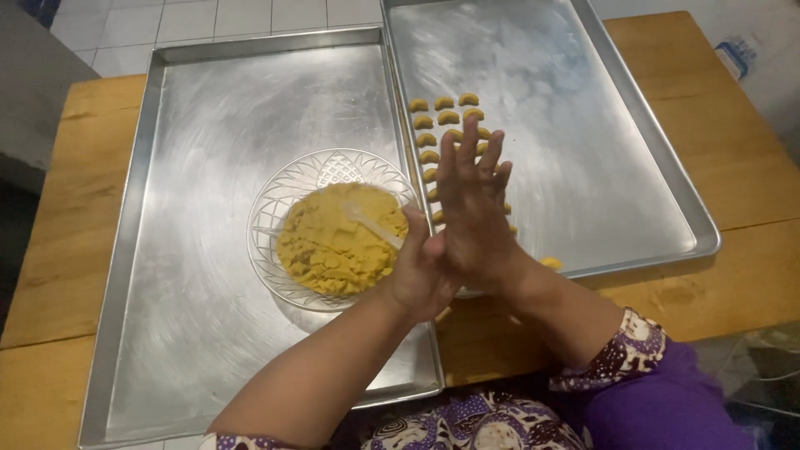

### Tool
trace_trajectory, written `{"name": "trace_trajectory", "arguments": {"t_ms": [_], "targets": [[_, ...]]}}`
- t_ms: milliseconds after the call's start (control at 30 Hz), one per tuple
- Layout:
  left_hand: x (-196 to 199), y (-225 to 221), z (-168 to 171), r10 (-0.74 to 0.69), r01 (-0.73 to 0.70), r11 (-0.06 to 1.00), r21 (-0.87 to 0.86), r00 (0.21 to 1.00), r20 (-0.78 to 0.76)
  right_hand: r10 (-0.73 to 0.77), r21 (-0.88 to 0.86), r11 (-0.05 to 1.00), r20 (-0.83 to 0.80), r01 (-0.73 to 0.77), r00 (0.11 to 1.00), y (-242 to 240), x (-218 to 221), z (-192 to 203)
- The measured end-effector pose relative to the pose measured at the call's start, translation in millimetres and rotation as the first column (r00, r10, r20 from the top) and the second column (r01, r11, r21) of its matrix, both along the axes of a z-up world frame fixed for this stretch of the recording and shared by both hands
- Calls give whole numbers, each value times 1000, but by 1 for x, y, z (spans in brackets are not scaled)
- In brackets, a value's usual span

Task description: Shaping yellow cookie dough into crescent shapes by hand and arranging them on a metal baking tray.

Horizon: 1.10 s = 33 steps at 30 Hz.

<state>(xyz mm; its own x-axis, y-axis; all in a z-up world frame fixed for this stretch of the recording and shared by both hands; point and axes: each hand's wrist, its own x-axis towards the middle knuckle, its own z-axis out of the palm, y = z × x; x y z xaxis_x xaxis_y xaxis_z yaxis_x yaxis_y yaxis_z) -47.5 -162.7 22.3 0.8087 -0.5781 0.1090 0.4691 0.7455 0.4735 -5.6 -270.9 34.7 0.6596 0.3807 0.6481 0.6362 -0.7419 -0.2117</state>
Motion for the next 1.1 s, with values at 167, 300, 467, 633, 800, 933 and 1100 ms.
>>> {"name": "trace_trajectory", "arguments": {"t_ms": [167, 300, 467, 633, 800, 933, 1100], "targets": [[7, -3, -9, 466, -365, 781, -507, 881, 85, 216, -2, 976, 141, -217, 966, 25, -23, -35], [19, 29, -5, -66, 73, 995, -73, 993, 96, 21, -13, 1000, -9, -21, 1000, 0, 13, -35], [13, -29, -23, 361, -234, 901, -365, 871, 334, -12, 31, 1000, 168, 6, 986, 12, -4, -20], [6, 5, -18, 438, -322, 875, -361, 843, 312, 247, 43, 964, 228, -263, 942, 32, -25, -35], [11, 23, -22, -27, 27, 1000, 2, 996, 80, -68, 37, 997, 91, 65, 994, 0, 11, -23], [13, 32, -28, 50, -75, 990, 119, 977, 205, 78, 40, 995, 183, -87, 980, 33, -28, -38], [11, 32, -22, -26, 33, 998, -46, 991, 134, -8, 16, 1000, 170, 5, 985, 14, 3, -48]]}}
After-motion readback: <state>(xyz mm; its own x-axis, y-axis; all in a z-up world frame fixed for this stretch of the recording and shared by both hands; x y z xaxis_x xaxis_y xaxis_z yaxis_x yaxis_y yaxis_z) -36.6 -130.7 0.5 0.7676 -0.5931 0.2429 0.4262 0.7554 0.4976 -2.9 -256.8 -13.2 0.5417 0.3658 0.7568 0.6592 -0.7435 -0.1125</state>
